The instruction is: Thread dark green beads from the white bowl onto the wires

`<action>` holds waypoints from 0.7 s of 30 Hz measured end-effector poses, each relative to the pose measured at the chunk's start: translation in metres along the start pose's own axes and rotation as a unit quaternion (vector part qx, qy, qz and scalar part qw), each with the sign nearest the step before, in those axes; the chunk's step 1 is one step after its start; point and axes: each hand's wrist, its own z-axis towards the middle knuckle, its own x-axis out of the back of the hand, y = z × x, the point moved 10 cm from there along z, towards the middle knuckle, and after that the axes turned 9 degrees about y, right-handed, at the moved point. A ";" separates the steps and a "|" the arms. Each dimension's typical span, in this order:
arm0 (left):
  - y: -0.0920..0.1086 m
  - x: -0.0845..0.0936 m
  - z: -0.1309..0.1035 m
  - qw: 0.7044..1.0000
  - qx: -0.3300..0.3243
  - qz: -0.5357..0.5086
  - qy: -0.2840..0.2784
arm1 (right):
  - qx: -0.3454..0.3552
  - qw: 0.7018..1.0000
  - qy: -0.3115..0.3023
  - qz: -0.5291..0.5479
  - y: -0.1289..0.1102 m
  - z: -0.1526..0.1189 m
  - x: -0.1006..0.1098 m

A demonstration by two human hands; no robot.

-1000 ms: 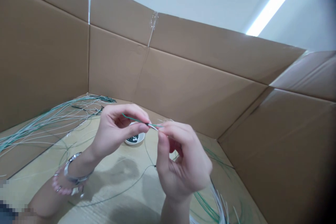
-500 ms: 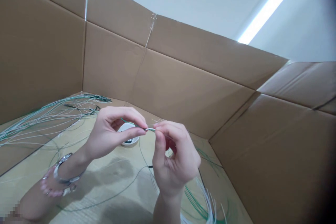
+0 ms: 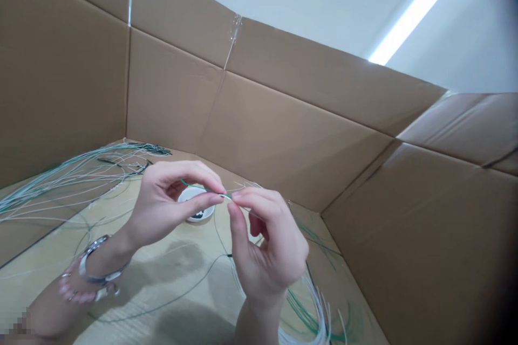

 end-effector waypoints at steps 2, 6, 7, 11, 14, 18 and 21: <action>0.000 -0.002 0.000 1.000 0.007 -0.011 -0.002 | 0.000 1.000 0.001 0.000 -0.001 0.000 0.001; -0.004 -0.005 0.000 0.999 0.033 -0.043 -0.006 | -0.005 1.000 0.020 0.011 -0.002 -0.001 0.005; -0.004 -0.005 0.000 0.998 0.037 -0.047 -0.004 | -0.011 1.000 0.017 0.012 -0.001 -0.002 0.005; -0.005 -0.004 0.000 0.998 0.041 -0.050 0.005 | -0.032 0.999 -0.030 0.006 0.003 -0.002 -0.001; -0.004 -0.002 0.000 0.998 0.039 -0.046 0.009 | -0.027 0.999 -0.042 0.004 0.002 -0.002 -0.002; -0.002 -0.003 0.000 0.999 0.025 -0.038 0.004 | -0.024 0.999 -0.044 -0.003 0.000 -0.002 -0.002; 0.001 -0.003 0.001 1.000 0.012 -0.029 0.002 | -0.026 0.999 -0.039 -0.007 0.000 -0.002 -0.001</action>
